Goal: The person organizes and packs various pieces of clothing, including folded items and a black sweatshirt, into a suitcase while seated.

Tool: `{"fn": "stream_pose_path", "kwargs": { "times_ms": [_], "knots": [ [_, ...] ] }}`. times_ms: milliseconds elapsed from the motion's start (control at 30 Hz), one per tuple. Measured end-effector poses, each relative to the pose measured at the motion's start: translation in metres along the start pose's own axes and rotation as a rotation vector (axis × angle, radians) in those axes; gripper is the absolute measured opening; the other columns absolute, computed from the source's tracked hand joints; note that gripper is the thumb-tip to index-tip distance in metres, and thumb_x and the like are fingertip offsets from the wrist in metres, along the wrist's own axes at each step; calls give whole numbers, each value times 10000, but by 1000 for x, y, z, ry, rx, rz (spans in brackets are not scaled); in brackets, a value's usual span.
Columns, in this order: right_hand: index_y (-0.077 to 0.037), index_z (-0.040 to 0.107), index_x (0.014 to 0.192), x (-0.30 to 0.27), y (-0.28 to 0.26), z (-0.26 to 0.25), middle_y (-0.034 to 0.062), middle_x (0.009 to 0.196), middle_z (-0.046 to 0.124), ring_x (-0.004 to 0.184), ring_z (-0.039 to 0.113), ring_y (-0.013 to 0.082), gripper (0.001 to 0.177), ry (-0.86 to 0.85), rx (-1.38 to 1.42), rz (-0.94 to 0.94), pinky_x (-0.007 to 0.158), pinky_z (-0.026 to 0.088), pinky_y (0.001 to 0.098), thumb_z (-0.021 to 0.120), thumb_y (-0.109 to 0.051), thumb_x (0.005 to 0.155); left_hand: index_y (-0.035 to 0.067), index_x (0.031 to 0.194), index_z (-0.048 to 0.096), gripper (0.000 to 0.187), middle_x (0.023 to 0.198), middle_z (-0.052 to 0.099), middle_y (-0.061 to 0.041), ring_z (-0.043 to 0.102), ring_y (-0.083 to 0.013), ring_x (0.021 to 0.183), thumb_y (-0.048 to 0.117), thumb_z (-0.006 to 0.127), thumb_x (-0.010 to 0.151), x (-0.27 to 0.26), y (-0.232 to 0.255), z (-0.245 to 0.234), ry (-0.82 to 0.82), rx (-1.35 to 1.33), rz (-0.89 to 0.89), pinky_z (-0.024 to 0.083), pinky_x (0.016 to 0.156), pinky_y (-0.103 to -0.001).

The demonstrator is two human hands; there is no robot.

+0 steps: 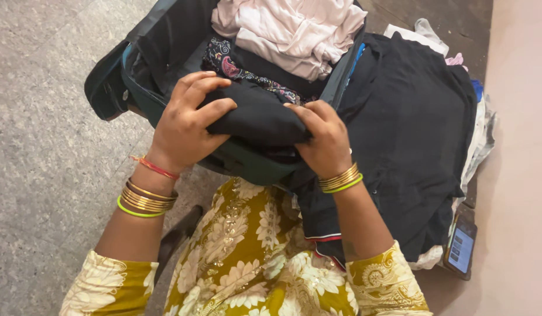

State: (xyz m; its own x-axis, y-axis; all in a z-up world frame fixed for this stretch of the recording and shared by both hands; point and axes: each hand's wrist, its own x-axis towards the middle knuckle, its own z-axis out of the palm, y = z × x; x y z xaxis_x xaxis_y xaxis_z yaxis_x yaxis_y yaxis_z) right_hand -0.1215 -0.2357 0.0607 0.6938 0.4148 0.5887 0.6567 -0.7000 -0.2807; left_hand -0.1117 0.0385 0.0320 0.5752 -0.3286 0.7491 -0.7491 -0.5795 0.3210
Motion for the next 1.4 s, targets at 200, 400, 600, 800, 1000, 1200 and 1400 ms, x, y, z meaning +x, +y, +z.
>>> {"fn": "stream_pose_path", "kwargs": {
  "times_ms": [200, 400, 600, 800, 1000, 1200, 1400],
  "knots": [
    [-96, 738, 1216, 9, -10, -37, 90, 998, 645, 927, 651, 292, 467, 99, -143, -133, 830, 543, 398, 774, 4, 761, 97, 1128, 678, 571, 1328, 635, -69, 564, -338, 1265, 135, 905, 605, 18, 28, -18, -4, 119, 90, 492, 1048, -469],
    [-125, 762, 1203, -7, -18, -66, 65, 957, 610, 885, 623, 267, 427, 129, -283, -267, 796, 505, 416, 728, -2, 795, 72, 1253, 603, 814, 1442, 559, -165, 536, -356, 1212, 258, 912, 524, 27, 58, -34, -167, 102, 41, 501, 1024, -464],
    [-137, 775, 1140, -40, -15, -63, 59, 936, 606, 850, 613, 254, 392, 54, -275, -284, 757, 482, 410, 728, -20, 768, 74, 1422, 528, 1024, 1413, 530, -112, 529, -318, 1185, 394, 902, 524, 18, 70, -30, -430, 106, -23, 442, 956, -465],
    [-132, 758, 1131, -77, -13, -42, 56, 999, 632, 937, 614, 269, 431, 97, -162, -95, 840, 509, 401, 700, 40, 741, 103, 1422, 551, 898, 1363, 549, -100, 513, -301, 1152, 663, 748, 749, 10, 64, -12, -443, 28, -140, 390, 990, -466],
    [-96, 711, 1208, -91, -23, -38, 91, 1149, 624, 1112, 600, 308, 539, 39, -63, 45, 1008, 471, 429, 677, -21, 675, 176, 1454, 552, 890, 1419, 547, -174, 461, -399, 1317, 714, 714, 765, 4, 49, 1, -325, 161, -271, 310, 1094, -550],
    [-43, 615, 1343, -99, -36, -46, 154, 1316, 552, 1264, 496, 344, 707, -29, 33, 117, 1145, 341, 472, 689, -456, 774, 200, 1534, 400, 1092, 1298, 633, -246, 519, -410, 1300, 776, 722, 663, 7, 43, 5, -527, 94, -516, 159, 1152, -619],
    [-63, 554, 1468, -121, -29, -21, 169, 1470, 514, 1391, 443, 362, 743, 196, -175, 421, 1218, 323, 470, 513, -617, 974, 73, 1582, 289, 1210, 1257, 655, -250, 589, -348, 1252, 741, 735, 677, 1, 38, 11, -473, -28, -530, 85, 1184, -631]
  ]
}}
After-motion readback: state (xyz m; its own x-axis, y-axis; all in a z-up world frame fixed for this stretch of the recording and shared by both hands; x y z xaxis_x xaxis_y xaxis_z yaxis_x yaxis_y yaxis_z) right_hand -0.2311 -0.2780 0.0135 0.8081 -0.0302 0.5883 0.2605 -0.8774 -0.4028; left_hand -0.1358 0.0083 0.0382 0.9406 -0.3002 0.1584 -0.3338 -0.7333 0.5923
